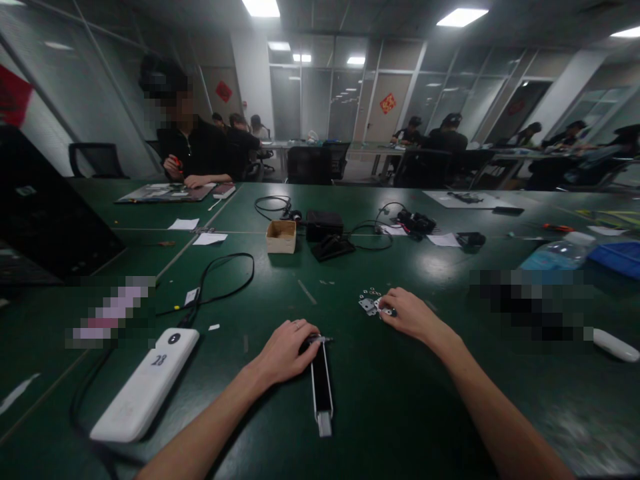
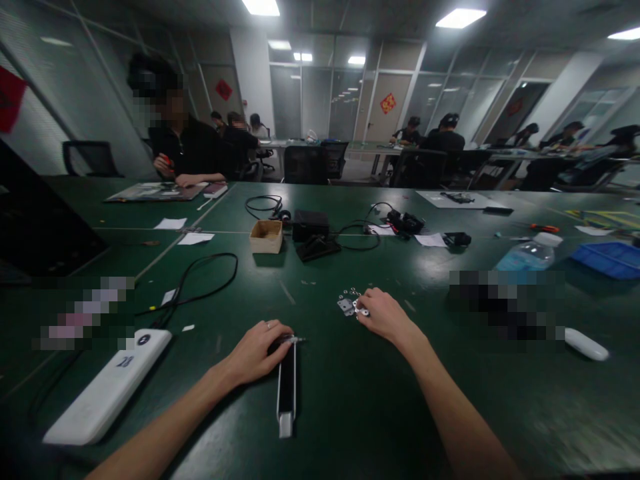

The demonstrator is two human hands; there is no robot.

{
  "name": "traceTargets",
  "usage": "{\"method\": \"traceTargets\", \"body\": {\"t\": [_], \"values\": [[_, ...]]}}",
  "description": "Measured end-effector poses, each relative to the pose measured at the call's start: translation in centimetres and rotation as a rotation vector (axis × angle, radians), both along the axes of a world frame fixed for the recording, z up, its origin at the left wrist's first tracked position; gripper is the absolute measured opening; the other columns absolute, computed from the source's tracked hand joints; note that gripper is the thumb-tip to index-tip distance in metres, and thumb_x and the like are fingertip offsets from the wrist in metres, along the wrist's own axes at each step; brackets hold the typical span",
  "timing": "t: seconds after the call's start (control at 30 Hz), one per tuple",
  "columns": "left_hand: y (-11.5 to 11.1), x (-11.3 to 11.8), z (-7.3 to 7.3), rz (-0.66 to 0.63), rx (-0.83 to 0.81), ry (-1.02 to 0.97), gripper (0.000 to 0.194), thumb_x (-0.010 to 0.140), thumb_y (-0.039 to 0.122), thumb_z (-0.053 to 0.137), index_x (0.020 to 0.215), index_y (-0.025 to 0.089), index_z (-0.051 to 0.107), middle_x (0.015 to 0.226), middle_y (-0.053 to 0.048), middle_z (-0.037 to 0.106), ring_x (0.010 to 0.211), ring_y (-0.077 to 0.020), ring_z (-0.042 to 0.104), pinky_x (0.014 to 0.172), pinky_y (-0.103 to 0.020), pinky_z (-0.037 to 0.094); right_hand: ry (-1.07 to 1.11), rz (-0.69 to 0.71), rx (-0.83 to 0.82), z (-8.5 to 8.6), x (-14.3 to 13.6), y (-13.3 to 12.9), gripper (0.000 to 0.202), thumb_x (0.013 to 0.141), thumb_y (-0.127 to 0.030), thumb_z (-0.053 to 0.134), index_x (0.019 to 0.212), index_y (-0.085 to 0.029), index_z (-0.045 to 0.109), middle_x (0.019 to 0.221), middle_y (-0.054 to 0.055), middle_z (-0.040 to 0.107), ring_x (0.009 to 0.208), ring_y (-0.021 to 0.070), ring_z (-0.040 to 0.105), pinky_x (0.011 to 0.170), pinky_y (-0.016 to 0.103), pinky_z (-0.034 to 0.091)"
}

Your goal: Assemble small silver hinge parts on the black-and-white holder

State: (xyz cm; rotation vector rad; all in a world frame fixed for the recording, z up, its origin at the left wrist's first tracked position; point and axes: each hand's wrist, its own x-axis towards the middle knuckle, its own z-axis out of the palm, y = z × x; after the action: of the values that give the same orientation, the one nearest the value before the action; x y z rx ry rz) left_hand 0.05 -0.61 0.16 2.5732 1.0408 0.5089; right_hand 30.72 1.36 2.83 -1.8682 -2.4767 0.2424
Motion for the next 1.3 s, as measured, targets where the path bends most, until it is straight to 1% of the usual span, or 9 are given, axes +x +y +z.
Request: {"method": "traceTargets", "body": {"t": [0.23,0.33,0.47,0.63,0.77,0.87,0.97,1.17,1.3], "values": [[-0.1,0.0,0.2,0.005,-0.006,0.003,0.022,0.092,0.03,0.043,0.102,0.017,0.058,0.094,-0.006,0.062,0.081,-0.0178,0.057,0.074,-0.03,0.042,-0.045,0.002,0.073,-0.3,-0.6,0.0,0.017,0.083,-0.021,0.051,0.09,-0.016,0.066,0.093,0.01,0.062,0.088,0.0229,0.056,0.076,0.034,0.045],[-0.2,0.0,0.4,0.005,-0.009,0.001,0.021,0.091,0.029,0.044,0.101,0.017,0.058,0.092,-0.006,0.062,0.079,-0.0177,0.057,0.073,-0.03,0.042,-0.028,0.011,0.105,-0.7,-0.6,0.0,0.017,0.083,-0.02,0.052,0.092,-0.017,0.066,0.093,0.01,0.062,0.087,0.0234,0.056,0.075,0.035,0.046],[-0.3,0.0,0.6,0.01,-0.007,0.0,0.02,0.091,0.029,0.044,0.099,0.017,0.058,0.09,-0.005,0.062,0.078,-0.0176,0.057,0.071,-0.03,0.042,0.011,0.011,0.112,-1.0,-0.5,0.1,0.019,0.084,-0.019,0.053,0.098,-0.019,0.066,0.095,0.01,0.061,0.088,0.0233,0.056,0.077,0.036,0.045],[-0.3,0.1,0.4,0.012,0.012,0.011,0.019,0.09,0.028,0.046,0.1,0.017,0.058,0.09,-0.004,0.062,0.078,-0.0177,0.057,0.072,-0.03,0.042,0.003,0.006,0.089,-0.9,-0.5,0.2,0.014,0.082,-0.018,0.054,0.09,-0.017,0.066,0.091,0.01,0.061,0.087,0.0246,0.056,0.076,0.037,0.045],[-0.4,0.1,0.4,0.025,0.015,0.022,0.019,0.09,0.029,0.047,0.101,0.017,0.058,0.091,-0.004,0.062,0.078,-0.0174,0.058,0.073,-0.029,0.043,-0.025,0.041,0.11,-0.8,-0.4,0.1,0.013,0.083,-0.02,0.05,0.084,-0.015,0.062,0.086,0.01,0.06,0.084,0.0244,0.055,0.075,0.037,0.045],[-0.6,0.2,0.6,0.027,0.017,0.035,0.019,0.091,0.029,0.046,0.101,0.017,0.058,0.091,-0.004,0.062,0.078,-0.0173,0.058,0.073,-0.03,0.042,0.05,0.048,0.162,-1.0,-0.7,0.0,0.016,0.086,-0.024,0.046,0.085,-0.015,0.06,0.084,0.01,0.059,0.081,0.023,0.055,0.073,0.037,0.046],[-0.7,0.2,0.7,0.033,0.023,0.039,0.019,0.092,0.029,0.045,0.101,0.017,0.058,0.092,-0.004,0.062,0.079,-0.0174,0.058,0.073,-0.03,0.042,0.201,0.097,0.171,-1.2,-2.3,-0.6,0.016,0.088,-0.027,0.045,0.085,-0.017,0.057,0.086,0.009,0.058,0.077,0.02,0.055,0.069,0.034,0.047],[-0.8,0.3,0.9,0.082,0.071,0.01,0.022,0.09,0.035,0.05,0.102,0.018,0.058,0.096,-0.006,0.062,0.088,-0.0207,0.055,0.077,-0.034,0.039,0.517,0.311,0.197,-1.5,-7.9,-3.1,0.01,0.09,-0.022,0.046,0.086,-0.019,0.055,0.084,0.006,0.058,0.077,0.0181,0.055,0.069,0.033,0.049],[-0.9,0.2,0.8,0.008,0.116,-0.106,0.022,0.093,0.033,0.047,0.105,0.018,0.057,0.099,-0.007,0.064,0.092,-0.0195,0.056,0.081,-0.033,0.039,0.715,0.384,0.277,-2.0,-10.3,-4.4,0.01,0.091,-0.022,0.046,0.089,-0.021,0.056,0.086,0.006,0.06,0.082,0.0189,0.056,0.071,0.034,0.05]]}}
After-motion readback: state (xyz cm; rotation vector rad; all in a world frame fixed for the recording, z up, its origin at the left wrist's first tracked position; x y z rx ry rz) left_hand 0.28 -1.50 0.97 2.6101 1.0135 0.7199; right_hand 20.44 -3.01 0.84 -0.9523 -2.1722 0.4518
